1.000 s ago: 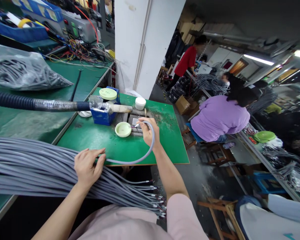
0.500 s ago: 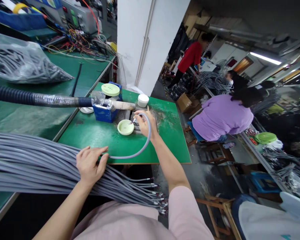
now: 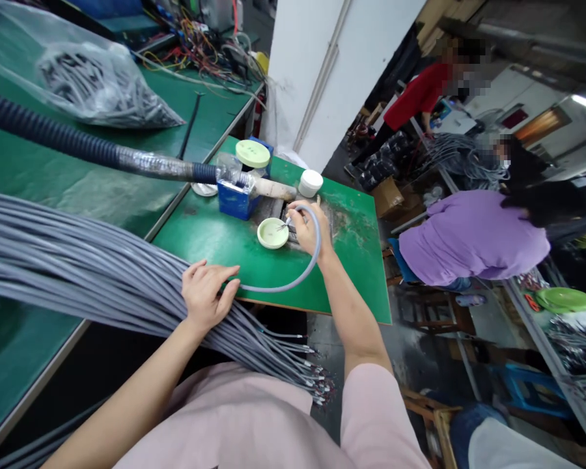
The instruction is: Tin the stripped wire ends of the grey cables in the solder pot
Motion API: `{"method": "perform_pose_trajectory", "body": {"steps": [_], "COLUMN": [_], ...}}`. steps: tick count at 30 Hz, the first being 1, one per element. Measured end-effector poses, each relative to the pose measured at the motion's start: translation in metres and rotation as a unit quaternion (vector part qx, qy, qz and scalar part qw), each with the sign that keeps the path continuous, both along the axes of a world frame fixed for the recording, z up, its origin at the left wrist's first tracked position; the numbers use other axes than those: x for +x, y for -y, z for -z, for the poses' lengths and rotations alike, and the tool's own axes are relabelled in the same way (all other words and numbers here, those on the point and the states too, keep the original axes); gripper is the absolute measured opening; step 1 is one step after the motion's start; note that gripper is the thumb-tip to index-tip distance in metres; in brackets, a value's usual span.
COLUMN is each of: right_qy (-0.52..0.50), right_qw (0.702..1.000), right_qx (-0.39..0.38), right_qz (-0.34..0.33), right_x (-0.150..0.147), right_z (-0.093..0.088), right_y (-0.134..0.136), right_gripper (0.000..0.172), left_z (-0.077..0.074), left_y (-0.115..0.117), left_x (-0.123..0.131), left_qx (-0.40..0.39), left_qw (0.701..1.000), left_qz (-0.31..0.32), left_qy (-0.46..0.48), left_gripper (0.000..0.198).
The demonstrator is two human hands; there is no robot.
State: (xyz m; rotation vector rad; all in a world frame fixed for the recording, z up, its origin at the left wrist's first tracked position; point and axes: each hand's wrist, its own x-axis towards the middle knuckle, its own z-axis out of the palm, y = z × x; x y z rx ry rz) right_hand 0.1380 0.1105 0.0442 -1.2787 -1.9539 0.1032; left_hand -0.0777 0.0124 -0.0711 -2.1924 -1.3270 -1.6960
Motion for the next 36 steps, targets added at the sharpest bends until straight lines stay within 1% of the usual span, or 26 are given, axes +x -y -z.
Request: {"method": "perform_pose_trajectory", "body": {"steps": [4,8,13,17,21,29,36], "right_qy": [0.019,0.039,0.068,0.079,0.085,0.094,0.112], "right_qw": [1.000,0.999,0.995,0.993,0.991,0.990,0.990], "right_qx": [-0.013,-0.029,-0.066,-0.078,-0.092,-0.092,-0.082], "right_qz": [0.000,-0.023,-0.028,-0.042,-0.040,-0.047,-0.038], "right_x": [-0.007,-0.012,-0.015,-0.018,-0.020,-0.020,-0.023], "right_z": [0.001,0.006,0.013,0.015,0.017,0.022,0.021], "right_y": [-0.004,-0.007,-0.012,-0.015,-0.018,-0.022,-0.024], "right_gripper": [0.016,0.017,0.018,0.019,0.020,0.020,0.018], "left_z": [0.000,-0.002,-0.004,-0.004,-0.004,-0.004,-0.004], "left_y": [0.000,0.001,0.001,0.001,0.001,0.001,0.001], "left_x": [0.000,0.000,0.000,0.000,-0.001,0.000,-0.001], "left_qx": [-0.002,0.005,0.005,0.002,0.000,-0.007,-0.013], "left_qw": [1.000,1.000,1.000,1.000,1.000,1.000,1.000], "left_qz": [-0.001,0.001,0.003,0.002,0.001,0.002,-0.001], "left_qy": [0.001,0.002,0.006,0.006,0.005,0.003,0.000], "left_gripper": [0.016,0.016,0.017,0.017,0.016,0.016,0.015]}}
